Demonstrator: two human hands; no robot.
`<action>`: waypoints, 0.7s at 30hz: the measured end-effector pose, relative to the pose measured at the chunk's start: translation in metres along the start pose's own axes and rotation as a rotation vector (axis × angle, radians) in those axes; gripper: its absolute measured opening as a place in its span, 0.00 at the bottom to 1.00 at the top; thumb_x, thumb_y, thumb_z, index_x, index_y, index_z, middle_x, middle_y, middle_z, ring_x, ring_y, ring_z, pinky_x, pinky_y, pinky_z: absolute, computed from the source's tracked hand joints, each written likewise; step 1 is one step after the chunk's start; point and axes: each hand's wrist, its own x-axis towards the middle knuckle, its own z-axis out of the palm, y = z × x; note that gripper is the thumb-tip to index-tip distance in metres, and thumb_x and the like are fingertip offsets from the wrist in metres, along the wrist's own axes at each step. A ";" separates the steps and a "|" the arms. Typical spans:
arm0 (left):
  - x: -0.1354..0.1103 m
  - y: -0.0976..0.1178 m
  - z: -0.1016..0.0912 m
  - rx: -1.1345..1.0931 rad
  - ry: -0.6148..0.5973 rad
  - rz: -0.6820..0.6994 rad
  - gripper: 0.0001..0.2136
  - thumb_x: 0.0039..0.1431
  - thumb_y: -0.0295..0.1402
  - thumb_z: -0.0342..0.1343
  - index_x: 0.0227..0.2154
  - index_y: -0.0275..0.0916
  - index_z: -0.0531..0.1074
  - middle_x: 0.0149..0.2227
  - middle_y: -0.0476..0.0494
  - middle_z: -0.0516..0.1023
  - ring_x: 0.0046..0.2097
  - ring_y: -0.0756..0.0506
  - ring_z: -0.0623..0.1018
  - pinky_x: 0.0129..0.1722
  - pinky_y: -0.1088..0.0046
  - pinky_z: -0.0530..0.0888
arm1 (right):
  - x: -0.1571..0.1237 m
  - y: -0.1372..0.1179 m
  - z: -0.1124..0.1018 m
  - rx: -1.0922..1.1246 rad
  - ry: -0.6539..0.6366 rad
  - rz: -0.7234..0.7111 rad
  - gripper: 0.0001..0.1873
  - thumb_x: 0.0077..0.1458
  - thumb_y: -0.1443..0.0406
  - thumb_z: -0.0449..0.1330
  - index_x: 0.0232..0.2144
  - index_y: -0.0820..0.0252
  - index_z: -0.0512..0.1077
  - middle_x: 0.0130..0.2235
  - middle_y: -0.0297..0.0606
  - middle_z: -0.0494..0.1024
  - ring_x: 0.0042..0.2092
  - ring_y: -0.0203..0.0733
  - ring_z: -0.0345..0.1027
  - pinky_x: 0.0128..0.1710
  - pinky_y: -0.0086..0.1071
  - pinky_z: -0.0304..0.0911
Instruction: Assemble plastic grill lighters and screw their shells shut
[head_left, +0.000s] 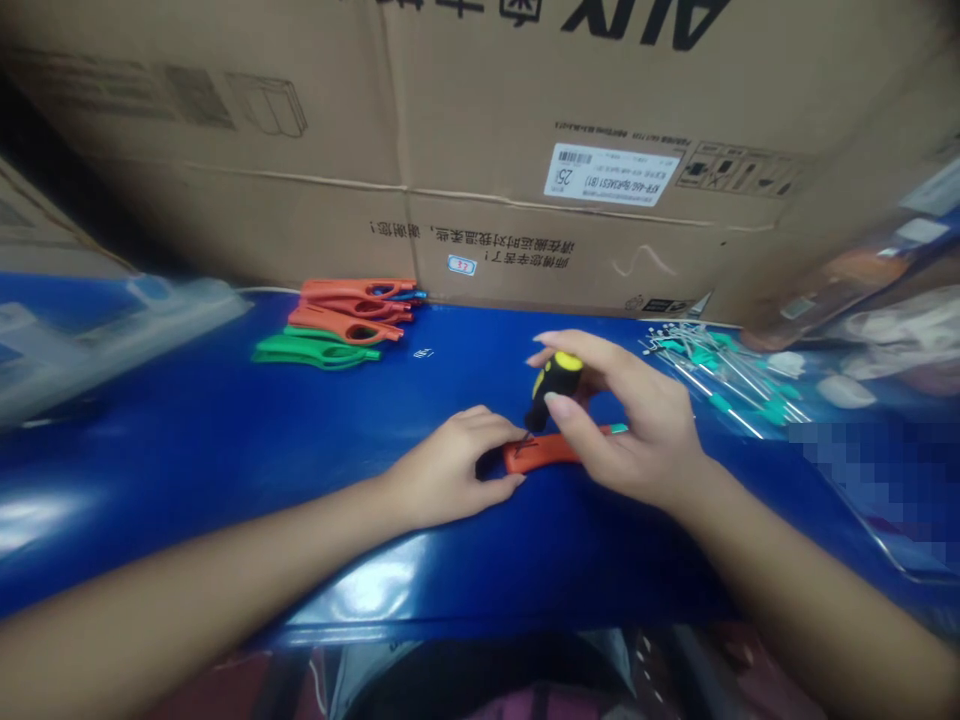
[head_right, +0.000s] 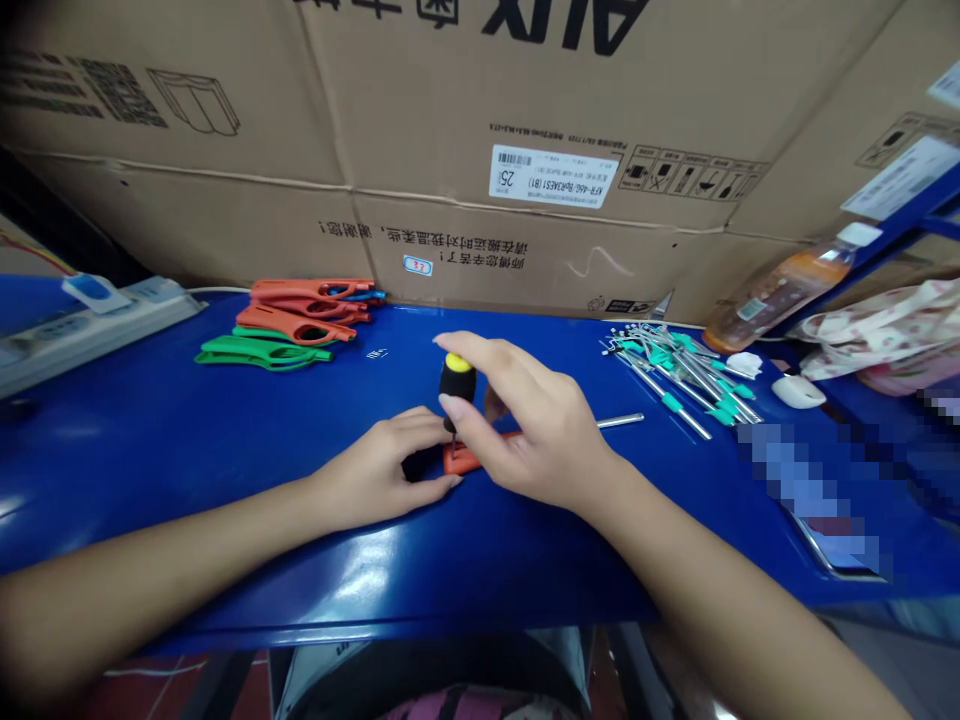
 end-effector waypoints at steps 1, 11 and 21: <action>0.000 0.000 0.000 0.002 -0.005 -0.002 0.14 0.58 0.29 0.62 0.48 0.36 0.76 0.42 0.43 0.80 0.45 0.43 0.76 0.48 0.65 0.73 | 0.000 -0.001 0.000 0.041 -0.013 0.030 0.24 0.63 0.66 0.60 0.60 0.55 0.65 0.49 0.41 0.79 0.36 0.38 0.76 0.36 0.33 0.74; 0.001 0.001 0.000 0.000 -0.013 0.008 0.14 0.58 0.28 0.61 0.49 0.37 0.75 0.44 0.43 0.80 0.46 0.43 0.76 0.49 0.63 0.73 | 0.004 -0.004 -0.005 0.046 -0.049 -0.092 0.23 0.67 0.68 0.52 0.62 0.59 0.65 0.50 0.44 0.78 0.47 0.43 0.74 0.43 0.35 0.72; 0.001 0.000 0.000 -0.001 0.009 0.008 0.14 0.57 0.28 0.63 0.47 0.36 0.75 0.42 0.43 0.79 0.45 0.44 0.76 0.48 0.64 0.73 | 0.003 0.005 -0.008 0.108 -0.106 -0.033 0.22 0.71 0.64 0.47 0.64 0.58 0.62 0.51 0.44 0.78 0.42 0.40 0.75 0.42 0.35 0.73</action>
